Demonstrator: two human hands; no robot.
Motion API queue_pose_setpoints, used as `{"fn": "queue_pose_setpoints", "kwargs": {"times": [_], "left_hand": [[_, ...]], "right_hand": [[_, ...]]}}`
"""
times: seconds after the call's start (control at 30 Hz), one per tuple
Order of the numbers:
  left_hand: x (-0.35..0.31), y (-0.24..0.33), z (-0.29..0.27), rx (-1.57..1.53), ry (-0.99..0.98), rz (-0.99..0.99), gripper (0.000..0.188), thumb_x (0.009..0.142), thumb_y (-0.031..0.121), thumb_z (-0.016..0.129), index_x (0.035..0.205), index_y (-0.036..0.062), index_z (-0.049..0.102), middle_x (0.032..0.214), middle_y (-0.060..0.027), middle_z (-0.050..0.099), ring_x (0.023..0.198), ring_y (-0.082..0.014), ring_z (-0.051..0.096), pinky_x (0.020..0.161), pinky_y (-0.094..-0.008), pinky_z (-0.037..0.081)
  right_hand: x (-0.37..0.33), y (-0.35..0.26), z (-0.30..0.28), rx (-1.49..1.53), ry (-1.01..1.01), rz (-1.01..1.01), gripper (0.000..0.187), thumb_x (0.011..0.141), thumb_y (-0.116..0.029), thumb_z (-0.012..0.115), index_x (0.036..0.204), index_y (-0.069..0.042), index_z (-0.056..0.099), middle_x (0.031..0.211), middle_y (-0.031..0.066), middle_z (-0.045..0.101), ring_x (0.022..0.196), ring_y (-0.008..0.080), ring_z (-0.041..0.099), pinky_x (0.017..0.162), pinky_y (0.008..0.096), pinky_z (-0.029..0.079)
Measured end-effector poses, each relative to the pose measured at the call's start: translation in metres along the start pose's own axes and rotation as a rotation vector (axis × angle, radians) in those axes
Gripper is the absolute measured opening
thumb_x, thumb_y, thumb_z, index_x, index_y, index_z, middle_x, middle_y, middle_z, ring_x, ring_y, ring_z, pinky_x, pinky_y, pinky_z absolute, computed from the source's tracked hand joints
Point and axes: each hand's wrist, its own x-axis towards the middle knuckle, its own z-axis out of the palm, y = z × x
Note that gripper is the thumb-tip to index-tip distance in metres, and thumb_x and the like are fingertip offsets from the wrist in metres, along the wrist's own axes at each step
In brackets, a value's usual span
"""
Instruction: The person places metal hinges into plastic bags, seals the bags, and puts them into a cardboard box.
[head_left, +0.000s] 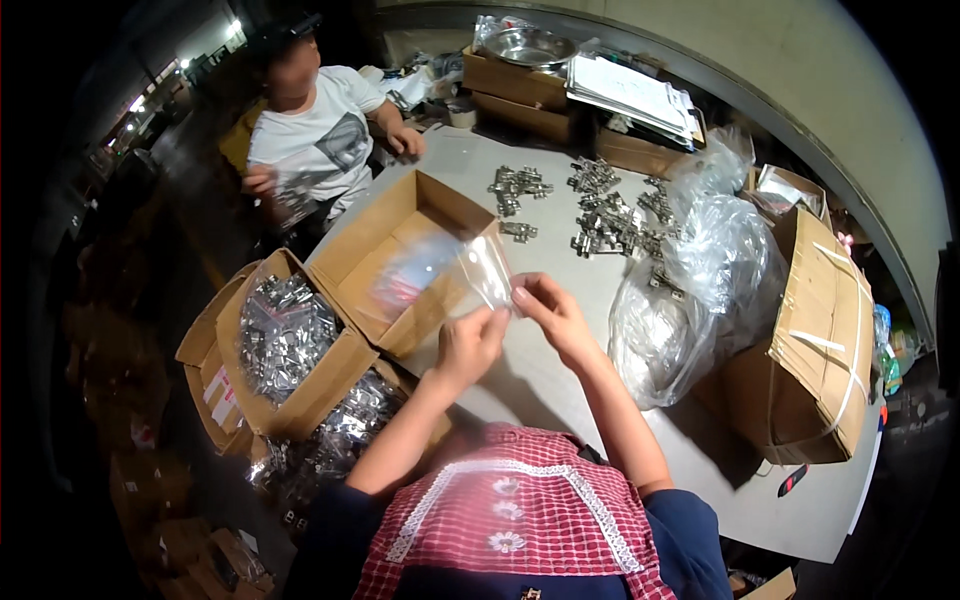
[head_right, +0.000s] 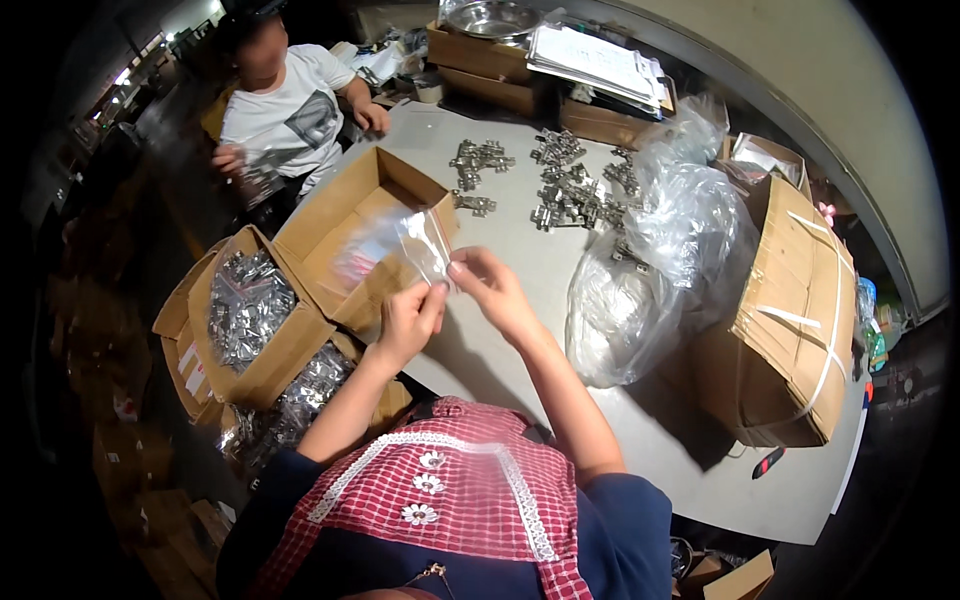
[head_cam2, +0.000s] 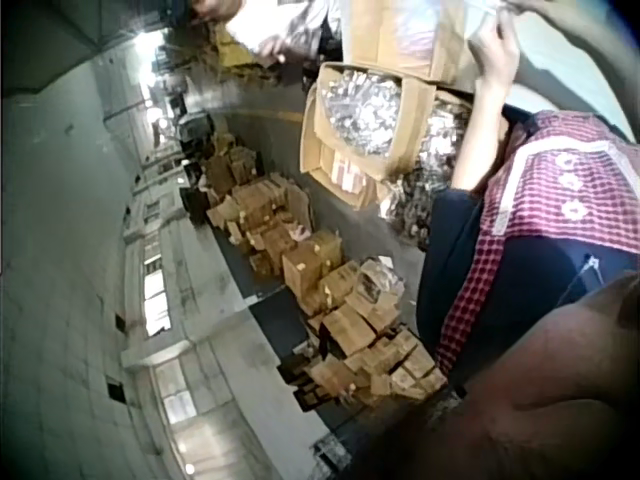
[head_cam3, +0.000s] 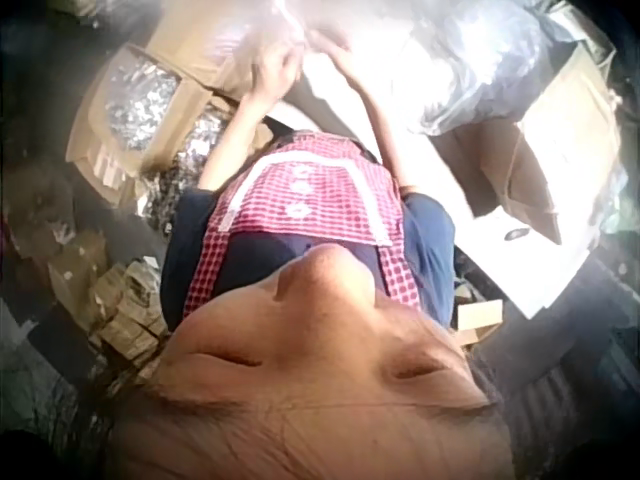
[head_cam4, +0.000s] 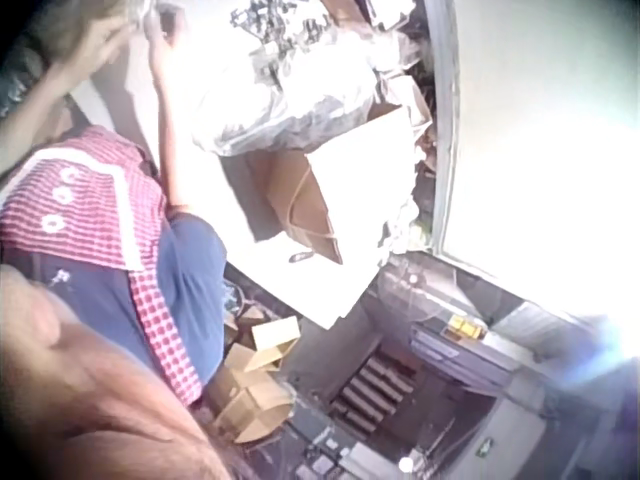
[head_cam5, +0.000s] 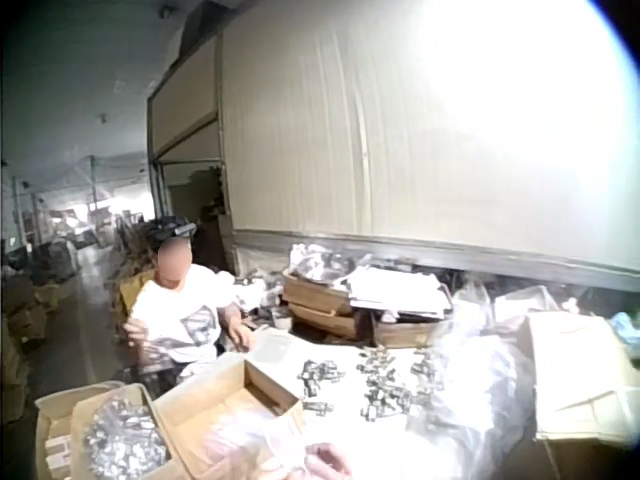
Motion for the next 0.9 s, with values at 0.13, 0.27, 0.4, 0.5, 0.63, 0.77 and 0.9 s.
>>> {"fn": "queue_pose_setpoints", "kwargs": {"times": [0.13, 0.27, 0.4, 0.5, 0.63, 0.77, 0.9], "left_hand": [[-0.023, -0.015, -0.001, 0.066, -0.175, -0.102, 0.03, 0.099, 0.023, 0.061, 0.077, 0.0012, 0.058, 0.056, -0.0071, 0.059, 0.049, -0.015, 0.058, 0.048, -0.0309, 0.043], [-0.024, 0.008, -0.013, 0.586, -0.299, -0.064, 0.033, 0.091, 0.034, 0.07, 0.084, 0.0043, 0.059, 0.065, -0.0139, 0.066, 0.059, -0.0329, 0.066, 0.056, -0.0434, 0.05], [-0.012, 0.043, -0.012, 0.472, -0.28, -0.053, 0.032, 0.096, 0.034, 0.063, 0.087, 0.0033, 0.061, 0.069, -0.0117, 0.068, 0.064, -0.0267, 0.069, 0.058, -0.037, 0.052], [-0.004, 0.041, -0.004, -0.095, -0.659, -0.281, 0.034, 0.103, 0.031, 0.055, 0.091, 0.0016, 0.065, 0.068, -0.0063, 0.067, 0.062, -0.0158, 0.066, 0.055, -0.0297, 0.049], [-0.014, 0.041, 0.004, -0.345, -0.688, -0.327, 0.04, 0.107, 0.031, 0.047, 0.094, -0.0001, 0.067, 0.071, -0.0011, 0.067, 0.065, -0.0083, 0.063, 0.053, -0.0232, 0.044], [-0.017, 0.038, 0.009, -0.015, -0.613, -0.077, 0.037, 0.101, 0.034, 0.054, 0.089, 0.0015, 0.067, 0.067, -0.0126, 0.066, 0.064, -0.0281, 0.068, 0.061, -0.0392, 0.051], [-0.018, 0.029, 0.009, -0.015, -0.621, 0.016, 0.032, 0.103, 0.025, 0.055, 0.086, -0.0016, 0.062, 0.068, -0.0108, 0.067, 0.061, -0.0143, 0.066, 0.056, -0.0291, 0.05]], "right_hand": [[-0.009, -0.007, -0.03, -0.182, -0.054, 0.107, 0.016, 0.092, -0.015, 0.066, 0.098, 0.0, 0.065, 0.083, 0.0014, 0.064, 0.079, 0.0089, 0.06, 0.07, 0.0257, 0.049], [-0.037, -0.011, -0.039, -0.171, -0.081, 0.349, 0.011, 0.088, -0.011, 0.061, 0.089, -0.001, 0.063, 0.071, 0.0039, 0.062, 0.056, 0.0105, 0.057, 0.05, 0.0245, 0.046], [-0.06, -0.018, -0.03, -0.194, -0.084, 0.396, 0.012, 0.087, -0.013, 0.061, 0.082, -0.003, 0.063, 0.065, 0.0027, 0.059, 0.05, 0.0078, 0.051, 0.045, 0.023, 0.039], [-0.072, -0.022, -0.02, -0.069, -0.168, 0.373, 0.016, 0.091, -0.016, 0.058, 0.082, -0.004, 0.064, 0.062, 0.0011, 0.058, 0.048, 0.0065, 0.05, 0.044, 0.0222, 0.037], [-0.085, -0.031, -0.029, 0.056, -0.2, 0.308, 0.023, 0.094, -0.021, 0.06, 0.082, -0.003, 0.067, 0.062, -0.0001, 0.058, 0.051, 0.0047, 0.048, 0.046, 0.0206, 0.032], [-0.092, -0.034, -0.023, 0.005, -0.221, 0.332, 0.024, 0.095, -0.023, 0.061, 0.086, -0.003, 0.071, 0.061, -0.0003, 0.058, 0.052, 0.0044, 0.049, 0.046, 0.0206, 0.032], [-0.093, -0.039, -0.024, -0.02, -0.246, 0.401, 0.022, 0.094, -0.019, 0.059, 0.089, -0.002, 0.073, 0.064, 0.0028, 0.063, 0.05, 0.0062, 0.051, 0.045, 0.0219, 0.036]]}}
